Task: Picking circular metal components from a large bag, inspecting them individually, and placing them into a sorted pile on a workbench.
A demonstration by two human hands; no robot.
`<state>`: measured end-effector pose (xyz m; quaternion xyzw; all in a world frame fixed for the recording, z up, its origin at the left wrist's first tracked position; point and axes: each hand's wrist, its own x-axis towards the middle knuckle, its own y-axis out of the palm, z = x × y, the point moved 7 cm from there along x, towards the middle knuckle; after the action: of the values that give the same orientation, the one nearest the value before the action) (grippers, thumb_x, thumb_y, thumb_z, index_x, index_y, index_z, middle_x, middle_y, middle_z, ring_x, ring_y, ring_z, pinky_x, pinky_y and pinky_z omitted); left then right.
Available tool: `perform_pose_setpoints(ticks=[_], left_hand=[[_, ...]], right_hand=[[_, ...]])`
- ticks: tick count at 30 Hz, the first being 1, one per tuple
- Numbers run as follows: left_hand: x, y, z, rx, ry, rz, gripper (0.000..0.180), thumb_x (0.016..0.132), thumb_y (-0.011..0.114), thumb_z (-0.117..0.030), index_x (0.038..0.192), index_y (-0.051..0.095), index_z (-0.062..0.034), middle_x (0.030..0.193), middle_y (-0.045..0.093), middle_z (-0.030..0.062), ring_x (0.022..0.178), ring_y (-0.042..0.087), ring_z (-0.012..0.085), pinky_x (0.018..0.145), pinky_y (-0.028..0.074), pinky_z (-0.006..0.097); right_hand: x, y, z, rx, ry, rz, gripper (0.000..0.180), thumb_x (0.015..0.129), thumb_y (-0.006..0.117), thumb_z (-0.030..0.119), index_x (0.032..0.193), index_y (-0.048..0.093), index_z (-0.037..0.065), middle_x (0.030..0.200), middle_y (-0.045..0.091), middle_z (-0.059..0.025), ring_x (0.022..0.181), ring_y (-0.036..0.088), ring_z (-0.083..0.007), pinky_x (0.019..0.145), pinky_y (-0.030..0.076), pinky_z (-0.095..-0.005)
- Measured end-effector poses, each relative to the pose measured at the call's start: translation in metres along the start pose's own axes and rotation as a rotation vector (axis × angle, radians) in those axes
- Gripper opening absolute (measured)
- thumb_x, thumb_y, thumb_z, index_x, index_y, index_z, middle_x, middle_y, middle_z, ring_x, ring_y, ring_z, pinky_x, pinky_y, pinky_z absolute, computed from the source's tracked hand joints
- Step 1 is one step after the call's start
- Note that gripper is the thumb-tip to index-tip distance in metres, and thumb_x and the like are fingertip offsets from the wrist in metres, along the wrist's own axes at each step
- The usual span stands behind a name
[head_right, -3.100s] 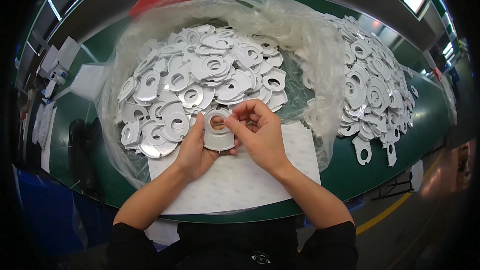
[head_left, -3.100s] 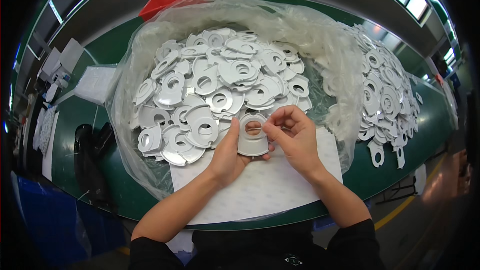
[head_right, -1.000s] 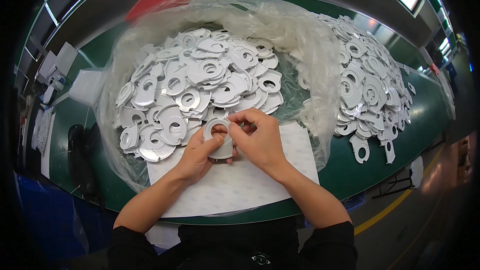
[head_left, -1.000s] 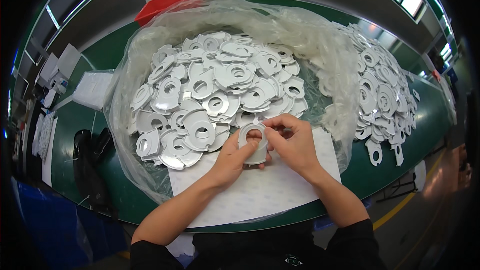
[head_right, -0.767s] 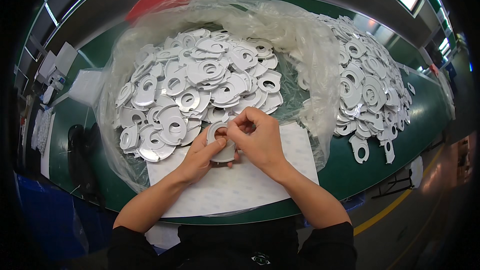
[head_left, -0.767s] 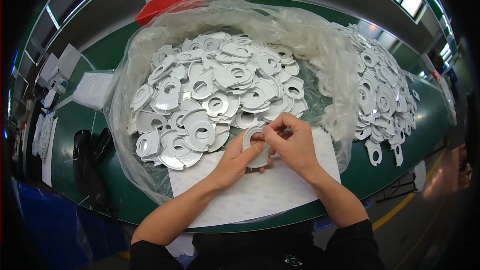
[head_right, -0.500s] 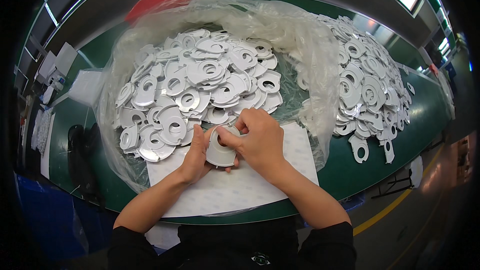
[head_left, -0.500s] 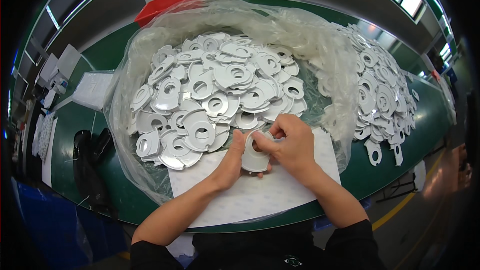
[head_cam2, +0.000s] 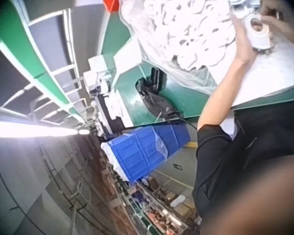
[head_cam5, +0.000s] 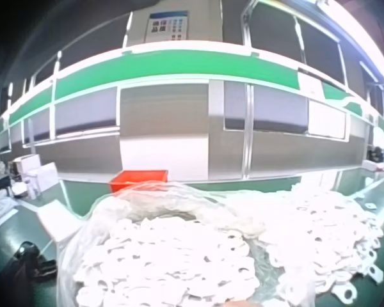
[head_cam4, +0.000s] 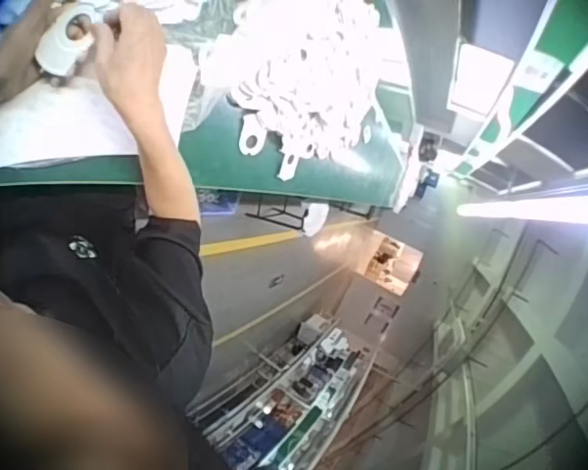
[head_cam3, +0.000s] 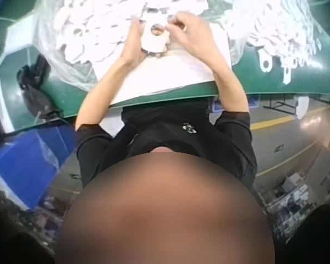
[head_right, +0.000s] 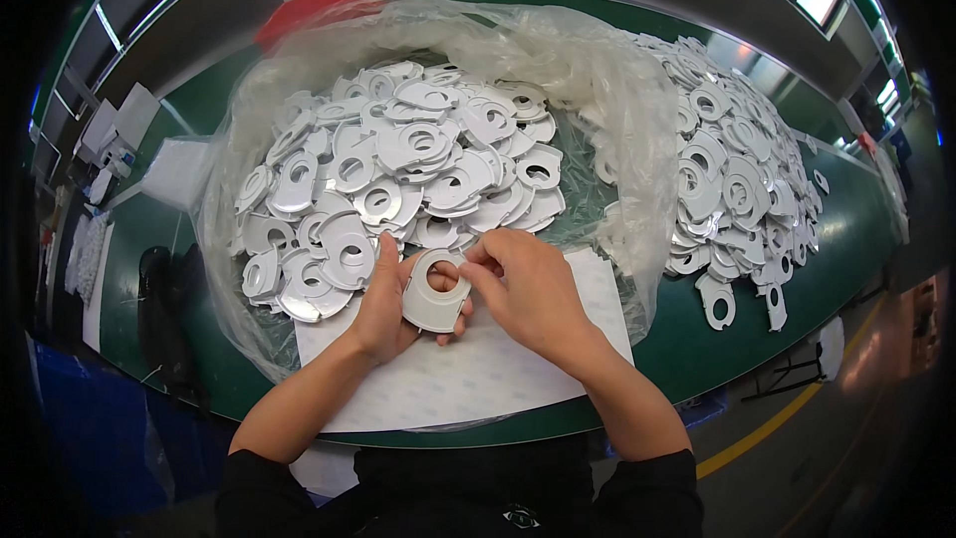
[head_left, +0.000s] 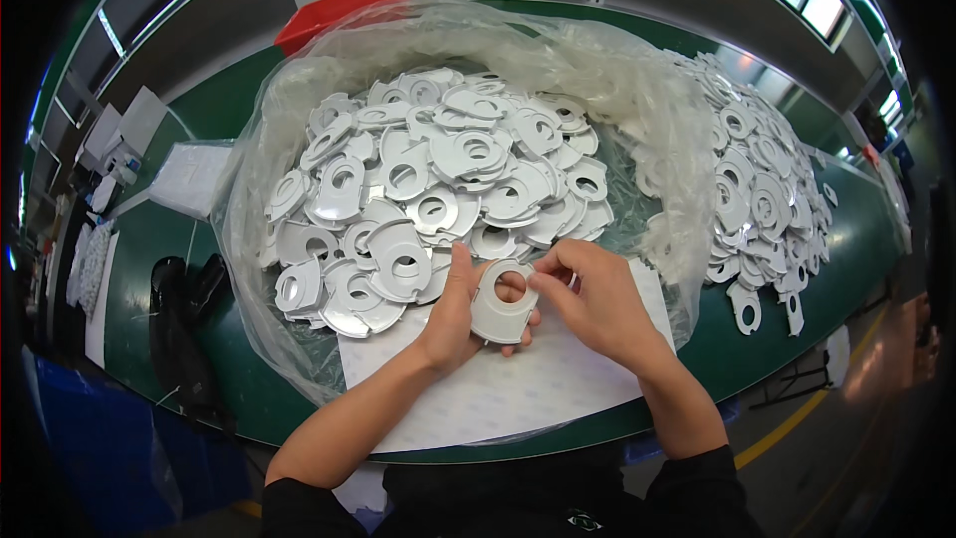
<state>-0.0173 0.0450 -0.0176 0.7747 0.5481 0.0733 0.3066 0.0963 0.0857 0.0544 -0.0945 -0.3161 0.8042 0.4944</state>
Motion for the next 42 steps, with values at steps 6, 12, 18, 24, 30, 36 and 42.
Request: perform_pose_setpoints(ticks=[6, 12, 18, 24, 30, 36, 42], left_hand=[[-0.006, 0.010, -0.013, 0.063, 0.043, -0.022, 0.084, 0.087, 0.007, -0.071, 0.118, 0.045, -0.0028, 0.099, 0.060, 0.0099, 0.084, 0.060, 0.0176, 0.066, 0.048, 0.029], [-0.045, -0.001, -0.102, 1.114, 0.516, -0.384, 0.034, 0.081, 0.067, -0.025, 0.104, 0.054, -0.0032, 0.095, 0.059, 0.0099, 0.085, 0.058, 0.0226, 0.071, 0.046, 0.032], [-0.060, -0.013, -0.103, 1.828, 0.469, -0.688, 0.031, 0.067, 0.077, -0.023, 0.077, 0.055, -0.0021, 0.078, 0.052, 0.0111, 0.075, 0.054, 0.0284, 0.062, 0.043, 0.039], [-0.061, -0.023, -0.091, 1.877, 0.443, -0.738, 0.021, 0.066, 0.072, -0.012, 0.071, 0.054, -0.0017, 0.077, 0.051, 0.0115, 0.074, 0.053, 0.0288, 0.064, 0.043, 0.040], [-0.062, -0.017, -0.105, 1.864, 0.589, -0.876, 0.021, 0.067, 0.068, -0.009, 0.073, 0.050, -0.0018, 0.080, 0.048, 0.0124, 0.078, 0.049, 0.0299, 0.066, 0.042, 0.040], [-0.070, -0.007, -0.117, 1.463, 0.900, -0.777, 0.022, 0.075, 0.068, -0.014, 0.076, 0.049, -0.0036, 0.090, 0.050, 0.0115, 0.091, 0.047, 0.0269, 0.082, 0.039, 0.036], [-0.037, -0.015, -0.068, -0.066, 0.318, -0.300, 0.050, 0.094, 0.041, -0.050, 0.082, 0.056, -0.0037, 0.113, 0.054, 0.0106, 0.108, 0.046, 0.0177, 0.091, 0.036, 0.033]], right_hand=[[0.006, -0.002, -0.022, 0.311, 0.043, -0.016, 0.014, 0.083, 0.059, 0.013, 0.079, 0.059, -0.001, 0.066, 0.059, -0.0039, 0.061, 0.057, -0.0119, 0.056, 0.044, -0.0273], [0.000, -0.109, -0.063, 1.171, 0.053, -0.684, 0.018, 0.092, 0.055, 0.022, 0.103, 0.059, 0.008, 0.100, 0.062, -0.0020, 0.078, 0.054, -0.0083, 0.064, 0.045, -0.0228], [-0.005, -0.126, -0.051, 0.886, -0.008, -0.860, 0.033, 0.091, 0.056, 0.015, 0.123, 0.051, 0.006, 0.121, 0.055, -0.0027, 0.098, 0.051, -0.0061, 0.079, 0.042, -0.0208], [0.009, -0.020, 0.006, 0.326, -0.120, 0.095, 0.021, 0.080, 0.068, 0.010, 0.100, 0.064, 0.005, 0.085, 0.063, -0.0017, 0.075, 0.058, -0.0109, 0.066, 0.047, -0.0249], [-0.046, 0.053, 0.038, -0.259, -0.387, 0.686, 0.035, 0.067, 0.075, 0.024, 0.096, 0.060, 0.009, 0.089, 0.055, -0.0045, 0.090, 0.053, -0.0250, 0.073, 0.045, -0.0353], [-0.044, 0.054, 0.038, -0.318, -0.343, 0.622, 0.030, 0.070, 0.072, 0.016, 0.096, 0.059, 0.008, 0.091, 0.055, -0.0042, 0.092, 0.053, -0.0241, 0.074, 0.046, -0.0349], [-0.047, 0.056, 0.037, -0.264, -0.255, 0.622, 0.019, 0.072, 0.069, 0.010, 0.088, 0.058, 0.007, 0.092, 0.054, -0.0049, 0.094, 0.052, -0.0249, 0.074, 0.047, -0.0347]])
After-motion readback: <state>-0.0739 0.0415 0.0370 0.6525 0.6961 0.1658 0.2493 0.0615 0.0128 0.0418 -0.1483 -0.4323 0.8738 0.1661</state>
